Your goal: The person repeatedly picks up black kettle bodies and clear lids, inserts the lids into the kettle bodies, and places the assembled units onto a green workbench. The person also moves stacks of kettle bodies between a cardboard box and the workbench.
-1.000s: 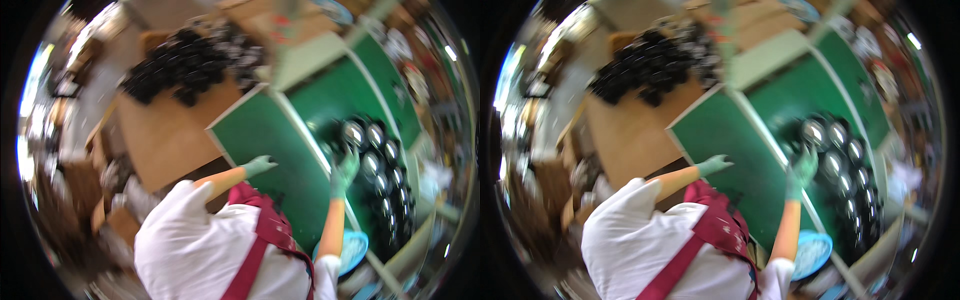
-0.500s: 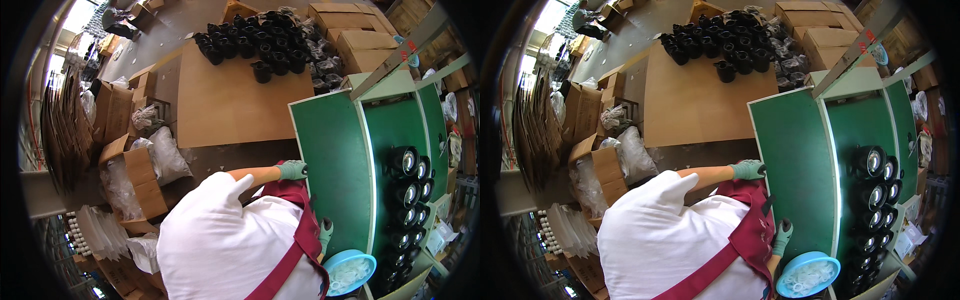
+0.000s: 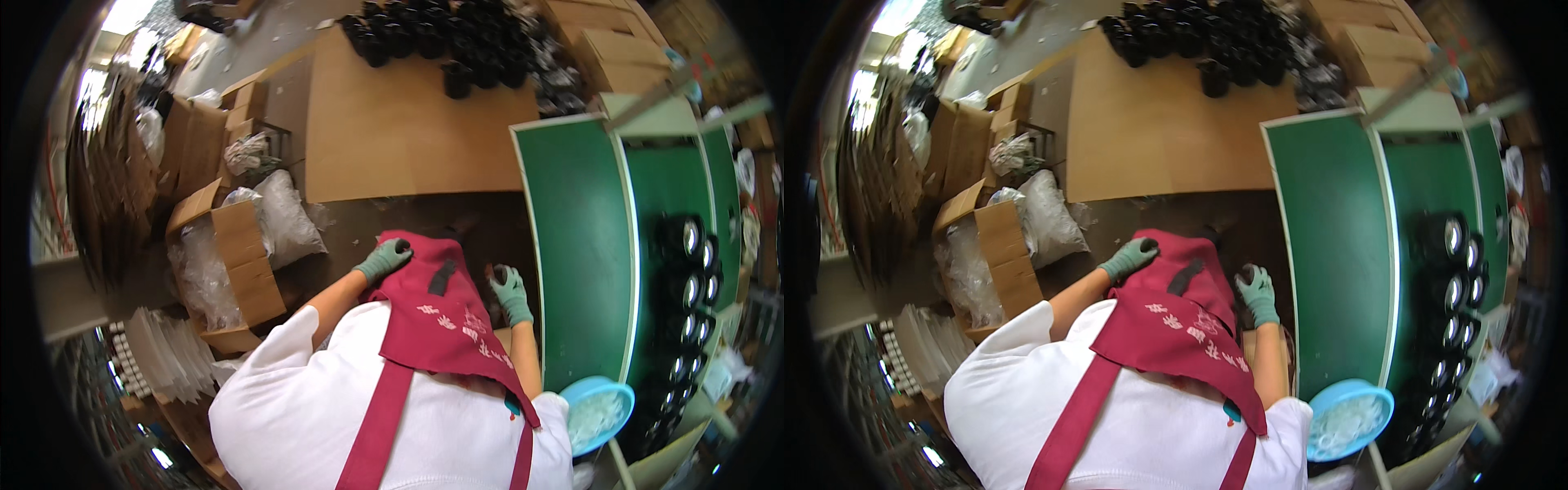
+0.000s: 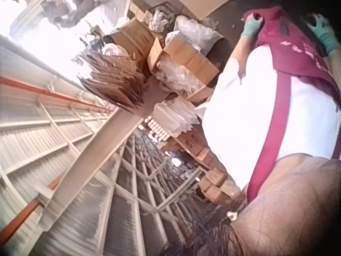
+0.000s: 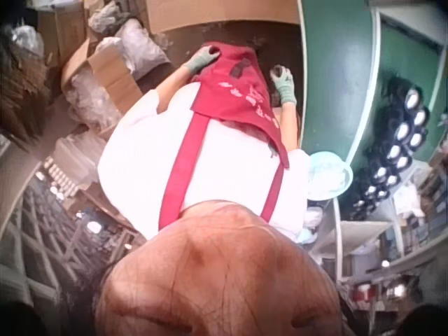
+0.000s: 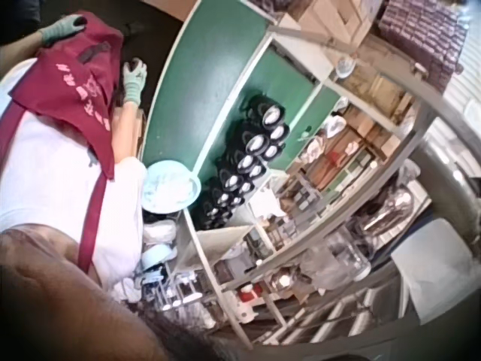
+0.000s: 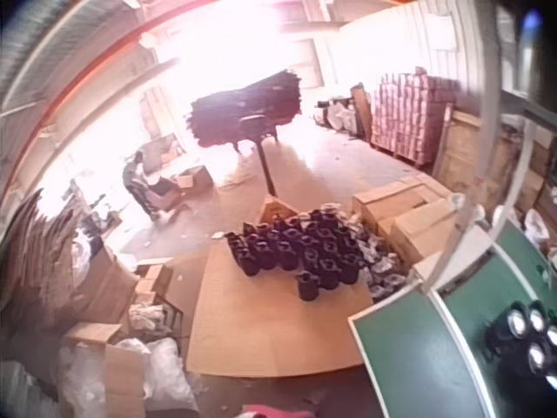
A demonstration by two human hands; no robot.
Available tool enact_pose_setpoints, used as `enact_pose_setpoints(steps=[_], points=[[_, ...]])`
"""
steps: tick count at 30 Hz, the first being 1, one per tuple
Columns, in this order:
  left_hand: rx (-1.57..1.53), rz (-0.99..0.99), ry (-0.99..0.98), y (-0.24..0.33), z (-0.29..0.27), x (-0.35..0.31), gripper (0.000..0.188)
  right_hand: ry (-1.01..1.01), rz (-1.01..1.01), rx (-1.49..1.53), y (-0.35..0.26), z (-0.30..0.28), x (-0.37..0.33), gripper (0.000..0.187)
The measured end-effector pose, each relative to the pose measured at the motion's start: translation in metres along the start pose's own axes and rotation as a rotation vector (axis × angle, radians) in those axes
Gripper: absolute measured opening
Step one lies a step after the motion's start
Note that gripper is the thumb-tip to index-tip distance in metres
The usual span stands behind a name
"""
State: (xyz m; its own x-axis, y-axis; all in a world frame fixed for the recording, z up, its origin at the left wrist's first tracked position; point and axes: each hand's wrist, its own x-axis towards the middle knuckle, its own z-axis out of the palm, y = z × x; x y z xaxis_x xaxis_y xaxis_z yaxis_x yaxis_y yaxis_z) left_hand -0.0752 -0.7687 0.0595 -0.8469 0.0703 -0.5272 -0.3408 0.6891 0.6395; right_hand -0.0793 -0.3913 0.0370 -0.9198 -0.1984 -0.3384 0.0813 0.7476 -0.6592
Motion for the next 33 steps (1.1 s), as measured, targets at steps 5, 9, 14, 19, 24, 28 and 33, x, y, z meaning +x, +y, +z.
enact_pose_setpoints(steps=[5, 9, 14, 19, 24, 28, 33], points=[[0.142, -0.166, 0.027, -0.024, -0.034, -0.015, 0.045, -0.187, -0.179, 0.261, -0.027, 0.061, 0.023, 0.040], [0.073, -0.249, 0.116, -0.056, -0.071, 0.010, 0.053, -0.448, 0.143, 0.627, 0.000, 0.113, 0.067, 0.038], [-0.084, -0.270, 0.114, -0.085, -0.114, 0.064, 0.045, -0.346, 0.003, 0.042, -0.085, 0.046, 0.172, 0.058], [0.091, -0.143, 0.185, -0.096, -0.161, 0.187, 0.042, -0.034, -0.127, 0.119, -0.112, 0.013, 0.332, 0.080], [0.104, -0.132, 0.197, -0.006, -0.229, 0.337, 0.049, 0.159, -0.006, 0.027, -0.115, -0.035, 0.500, 0.094], [0.222, -0.074, 0.326, 0.046, -0.245, 0.445, 0.058, 0.226, 0.098, -0.196, -0.103, -0.068, 0.636, 0.107], [0.652, 0.148, 0.371, 0.078, -0.230, 0.601, 0.091, 0.256, 0.199, -0.487, -0.077, -0.060, 0.778, 0.119]])
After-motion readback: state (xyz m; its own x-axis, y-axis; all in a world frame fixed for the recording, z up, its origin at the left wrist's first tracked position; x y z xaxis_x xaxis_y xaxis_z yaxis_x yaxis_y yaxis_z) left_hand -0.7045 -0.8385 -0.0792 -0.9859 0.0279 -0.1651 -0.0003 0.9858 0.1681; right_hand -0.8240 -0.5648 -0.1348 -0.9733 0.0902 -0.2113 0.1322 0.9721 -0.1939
